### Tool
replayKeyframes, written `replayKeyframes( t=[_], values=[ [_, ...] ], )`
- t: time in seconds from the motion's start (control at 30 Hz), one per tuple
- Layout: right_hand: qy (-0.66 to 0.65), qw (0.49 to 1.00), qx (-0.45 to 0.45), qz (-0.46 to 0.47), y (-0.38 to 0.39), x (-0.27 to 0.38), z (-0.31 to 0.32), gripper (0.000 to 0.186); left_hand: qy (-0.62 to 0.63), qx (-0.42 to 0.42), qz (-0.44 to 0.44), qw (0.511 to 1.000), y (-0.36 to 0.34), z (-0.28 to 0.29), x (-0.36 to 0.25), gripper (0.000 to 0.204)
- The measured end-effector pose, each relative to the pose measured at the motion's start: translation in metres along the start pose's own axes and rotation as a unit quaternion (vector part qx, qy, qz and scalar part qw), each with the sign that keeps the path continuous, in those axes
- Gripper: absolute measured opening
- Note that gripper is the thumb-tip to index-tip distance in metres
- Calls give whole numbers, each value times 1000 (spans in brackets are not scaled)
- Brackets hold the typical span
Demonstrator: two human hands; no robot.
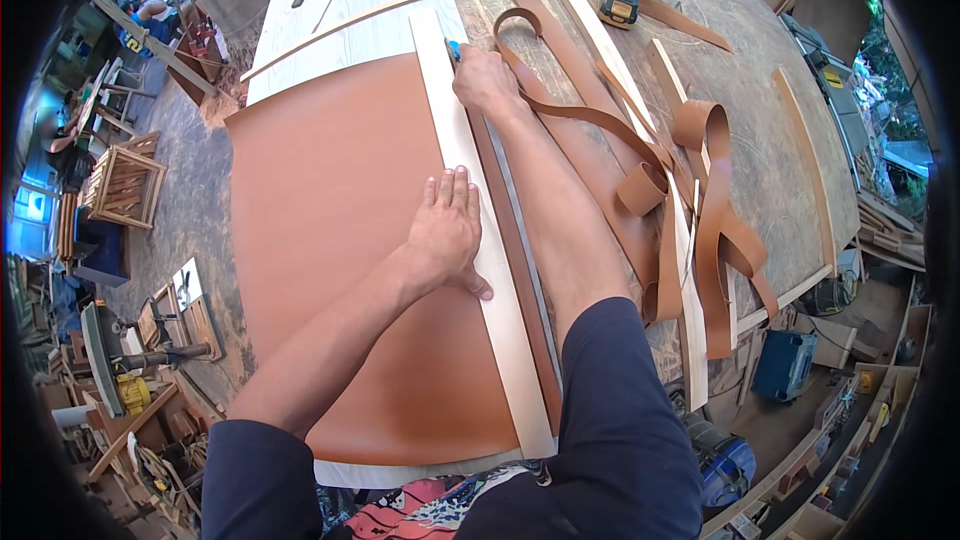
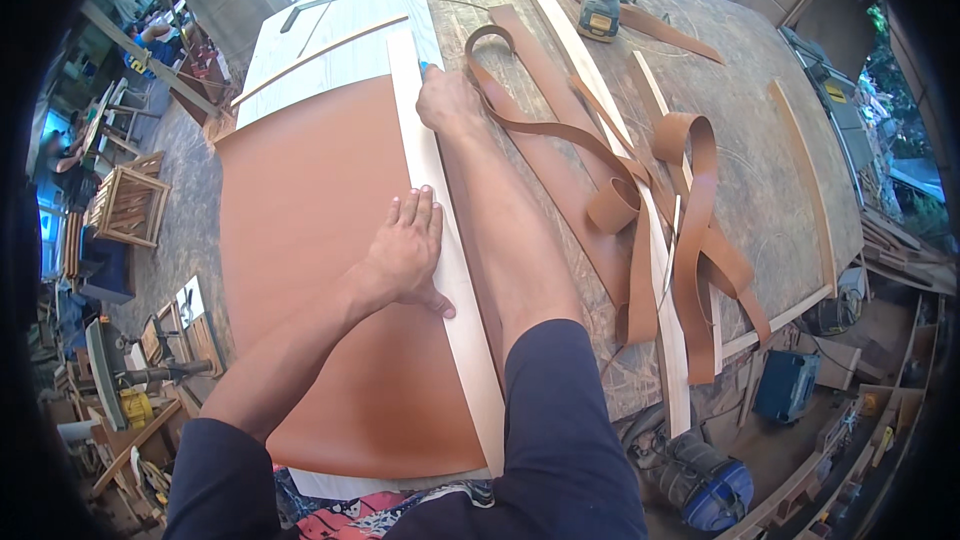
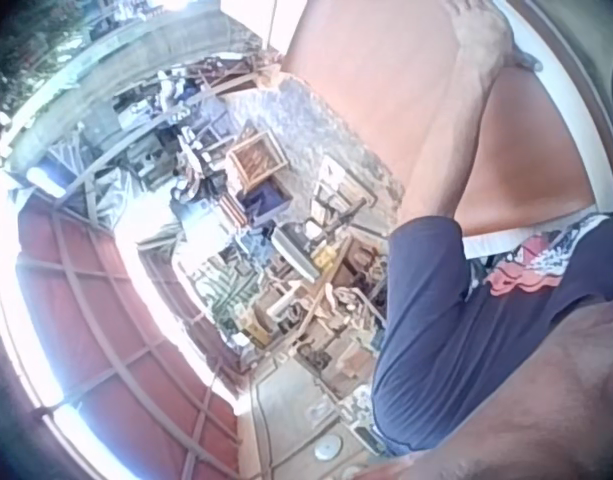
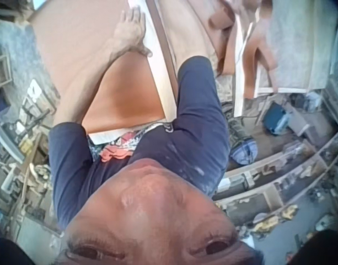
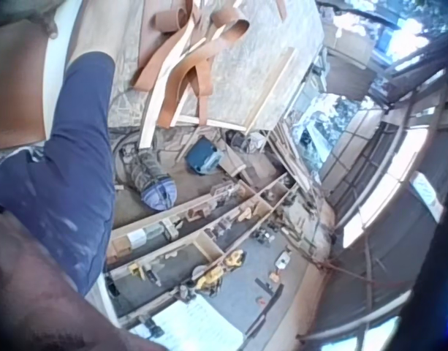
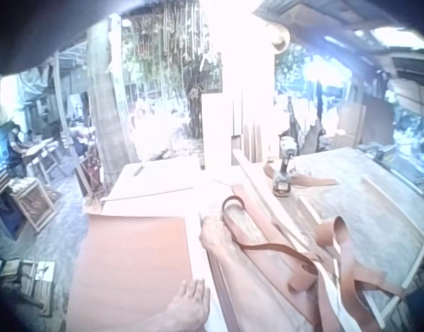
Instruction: Marking and cutting a brown sheet of material using a utility knife, metal ruler, and wooden guides.
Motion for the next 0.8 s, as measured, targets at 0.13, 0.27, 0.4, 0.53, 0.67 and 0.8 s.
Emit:
replayKeyframes(
  t=[0.13,0.27,0.4,0.53,0.67,0.8],
  values=[
    [12,999,28,-10,-2,10,7,34,9,-3,-5,1000,1,0,1,152],
    [20,998,62,-14,-2,13,18,33,6,-15,-1,1000,0,-4,1,152],
    [9,998,67,-19,8,14,24,32,3,-17,-1,1000,-1,-6,4,152],
    [4,997,63,-48,21,11,28,32,9,-24,-1,1000,1,-5,3,152],
    [-2,998,62,-27,39,6,32,32,14,-19,-4,1000,-1,-8,4,153],
    [3,998,56,-5,55,1,30,31,25,-18,0,1000,0,-8,4,153]
  ],
)
Point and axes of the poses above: each hand's wrist, its own y-axis away from the middle knuckle, its own z-axis out of the back of the hand, x = y × z, the point moved 4 cm from there along -y, towards the middle knuckle, and after that the axes turned 1 degree about z, right-handed, at the moved point
